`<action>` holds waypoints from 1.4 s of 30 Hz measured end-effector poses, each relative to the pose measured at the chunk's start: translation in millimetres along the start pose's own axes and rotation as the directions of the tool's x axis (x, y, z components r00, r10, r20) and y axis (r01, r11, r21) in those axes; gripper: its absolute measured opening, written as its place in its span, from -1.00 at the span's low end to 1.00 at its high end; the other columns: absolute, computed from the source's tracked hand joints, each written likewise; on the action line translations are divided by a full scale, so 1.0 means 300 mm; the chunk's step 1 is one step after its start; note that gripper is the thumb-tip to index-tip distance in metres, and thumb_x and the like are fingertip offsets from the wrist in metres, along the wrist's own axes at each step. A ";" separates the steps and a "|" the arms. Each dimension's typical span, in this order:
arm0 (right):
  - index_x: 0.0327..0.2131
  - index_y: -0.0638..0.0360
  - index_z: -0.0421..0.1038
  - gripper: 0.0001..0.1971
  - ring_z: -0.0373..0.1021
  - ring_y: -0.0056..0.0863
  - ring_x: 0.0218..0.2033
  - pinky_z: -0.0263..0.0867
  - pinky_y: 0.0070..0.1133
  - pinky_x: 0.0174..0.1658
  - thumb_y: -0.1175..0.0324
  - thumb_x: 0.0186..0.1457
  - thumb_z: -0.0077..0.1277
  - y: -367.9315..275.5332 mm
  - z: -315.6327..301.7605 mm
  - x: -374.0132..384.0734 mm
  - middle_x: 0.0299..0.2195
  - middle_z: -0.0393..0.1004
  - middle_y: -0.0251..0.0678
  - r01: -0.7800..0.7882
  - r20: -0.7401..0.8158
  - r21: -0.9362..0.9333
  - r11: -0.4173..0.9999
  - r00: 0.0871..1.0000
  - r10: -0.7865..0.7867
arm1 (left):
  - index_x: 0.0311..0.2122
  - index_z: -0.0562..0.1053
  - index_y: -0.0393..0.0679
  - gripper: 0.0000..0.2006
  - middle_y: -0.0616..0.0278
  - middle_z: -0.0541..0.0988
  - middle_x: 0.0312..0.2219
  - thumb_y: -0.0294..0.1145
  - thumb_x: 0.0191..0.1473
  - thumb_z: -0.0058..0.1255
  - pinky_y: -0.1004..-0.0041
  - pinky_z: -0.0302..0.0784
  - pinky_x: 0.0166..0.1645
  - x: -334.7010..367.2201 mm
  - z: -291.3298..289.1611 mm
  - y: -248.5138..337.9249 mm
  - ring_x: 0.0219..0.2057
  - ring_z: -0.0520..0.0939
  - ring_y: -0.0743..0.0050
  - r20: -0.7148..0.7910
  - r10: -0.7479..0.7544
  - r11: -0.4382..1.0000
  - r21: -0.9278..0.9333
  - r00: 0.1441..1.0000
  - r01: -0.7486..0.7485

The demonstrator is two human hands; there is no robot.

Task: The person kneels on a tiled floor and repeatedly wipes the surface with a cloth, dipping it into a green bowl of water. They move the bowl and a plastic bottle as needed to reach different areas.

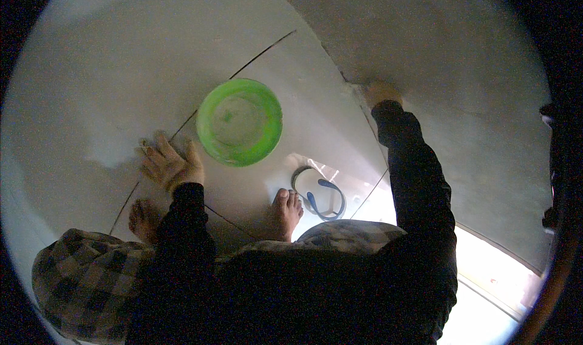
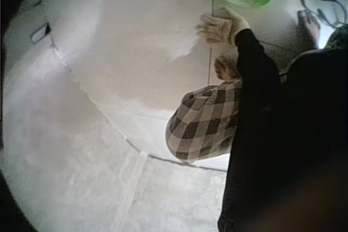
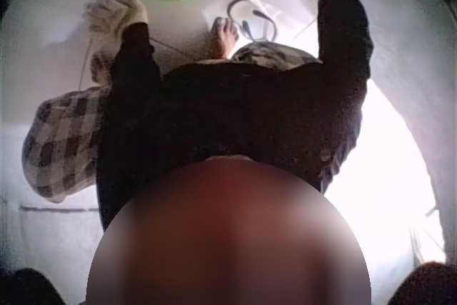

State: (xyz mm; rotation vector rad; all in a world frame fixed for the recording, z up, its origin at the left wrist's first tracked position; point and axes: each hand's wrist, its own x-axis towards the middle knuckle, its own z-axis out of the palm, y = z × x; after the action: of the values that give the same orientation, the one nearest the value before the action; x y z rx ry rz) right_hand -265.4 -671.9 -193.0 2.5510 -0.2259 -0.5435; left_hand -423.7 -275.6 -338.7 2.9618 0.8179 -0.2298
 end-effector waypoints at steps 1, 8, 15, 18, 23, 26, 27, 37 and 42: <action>-0.08 0.03 0.49 -0.57 0.41 -0.09 -0.01 0.30 -0.28 0.06 0.01 0.17 -0.19 -0.012 -0.022 0.005 -0.06 0.49 -0.14 -0.028 0.088 0.001 1.000 0.996 0.028 | 0.30 0.05 0.02 -0.25 -0.08 -0.06 0.31 0.21 0.09 -0.17 -0.08 -0.18 0.33 0.006 -0.003 0.001 0.33 -0.07 -0.07 -0.033 0.002 1.000 -0.028 0.999 -0.003; -0.08 -0.03 0.50 -0.58 0.42 -0.12 -0.02 0.31 -0.26 0.05 0.00 0.18 -0.22 0.050 -0.083 -0.020 -0.05 0.49 -0.18 -0.129 0.015 -0.076 0.989 0.991 0.130 | 0.29 0.06 0.04 -0.27 -0.06 -0.05 0.31 0.20 0.10 -0.17 -0.07 -0.17 0.33 0.022 -0.034 0.006 0.34 -0.11 -0.04 -0.073 0.022 0.998 -0.055 0.997 -0.026; -0.10 -0.05 0.50 -0.53 0.42 -0.08 -0.06 0.33 -0.26 0.01 -0.10 0.19 -0.27 0.131 -0.111 -0.115 -0.08 0.49 -0.14 0.003 0.032 -0.066 0.998 0.999 -0.001 | 0.28 0.07 0.04 -0.28 -0.04 -0.04 0.30 0.20 0.10 -0.18 -0.08 -0.17 0.32 0.016 -0.045 0.018 0.35 -0.14 -0.04 -0.062 -0.001 0.998 -0.060 0.998 -0.002; -0.14 -0.03 0.52 -0.54 0.44 -0.08 -0.09 0.34 -0.24 -0.02 -0.08 0.18 -0.25 0.044 -0.055 -0.086 -0.13 0.52 -0.13 0.061 0.079 -0.054 0.997 0.995 -0.056 | 0.28 0.07 0.05 -0.27 -0.04 -0.04 0.31 0.21 0.09 -0.16 -0.09 -0.18 0.32 0.019 -0.044 0.020 0.35 -0.16 -0.04 -0.060 0.004 0.998 -0.063 0.998 -0.007; -0.15 0.04 0.52 -0.62 0.45 -0.10 -0.08 0.36 -0.21 -0.04 0.09 0.19 -0.23 -0.039 0.024 0.033 -0.14 0.53 -0.13 0.134 0.003 -0.043 0.990 0.991 -0.134 | 0.29 0.05 0.05 -0.25 -0.03 -0.04 0.31 0.22 0.09 -0.17 -0.07 -0.23 0.33 0.023 -0.038 0.011 0.35 -0.14 -0.04 -0.005 -0.009 1.000 0.006 1.000 0.009; -0.09 0.04 0.50 -0.63 0.42 -0.08 -0.03 0.32 -0.21 0.02 0.15 0.20 -0.26 -0.023 0.004 0.095 -0.09 0.50 -0.12 0.078 0.016 -0.105 0.991 0.997 -0.077 | 0.30 0.04 0.05 -0.25 -0.02 -0.04 0.31 0.22 0.09 -0.17 -0.06 -0.25 0.34 0.029 -0.035 0.016 0.35 -0.13 -0.04 -0.032 0.013 1.000 0.017 0.999 -0.012; -0.07 0.04 0.49 -0.63 0.41 -0.08 -0.02 0.31 -0.21 0.03 0.18 0.20 -0.26 -0.012 -0.014 0.101 -0.07 0.49 -0.11 0.062 0.010 -0.139 0.988 0.998 -0.061 | 0.30 0.04 0.05 -0.25 -0.02 -0.04 0.31 0.22 0.10 -0.17 -0.06 -0.25 0.34 0.032 -0.035 0.020 0.35 -0.13 -0.04 -0.032 0.009 0.999 0.045 0.999 -0.008; -0.05 0.03 0.46 -0.57 0.43 -0.09 -0.08 0.33 -0.25 -0.01 0.00 0.20 -0.21 0.164 -0.378 -0.139 -0.09 0.50 -0.15 -0.085 -0.247 -0.170 0.982 0.968 0.041 | 0.26 0.15 0.21 -0.44 -0.03 0.00 0.30 0.12 0.19 -0.31 -0.10 -0.27 0.34 0.052 -0.022 -0.002 0.33 -0.09 -0.09 -0.022 0.077 0.994 -0.081 0.997 -0.078; -0.11 0.06 0.48 -0.66 0.47 -0.17 -0.20 0.37 -0.33 -0.09 0.11 0.16 -0.09 0.202 -0.506 -0.242 -0.19 0.54 -0.19 0.213 -0.297 -0.162 0.964 0.921 -0.253 | 0.09 0.41 0.12 -0.50 -0.07 0.30 0.16 0.09 0.23 -0.42 -0.05 -0.02 0.29 0.138 0.039 0.074 0.24 0.17 -0.10 -0.273 0.159 0.925 -0.294 0.949 -0.240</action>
State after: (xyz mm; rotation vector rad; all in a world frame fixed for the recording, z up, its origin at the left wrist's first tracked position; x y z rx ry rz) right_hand -270.7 -635.8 -17.9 2.5083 0.2247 -0.2173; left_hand -378.7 -274.9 -356.4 2.7583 0.5013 0.2626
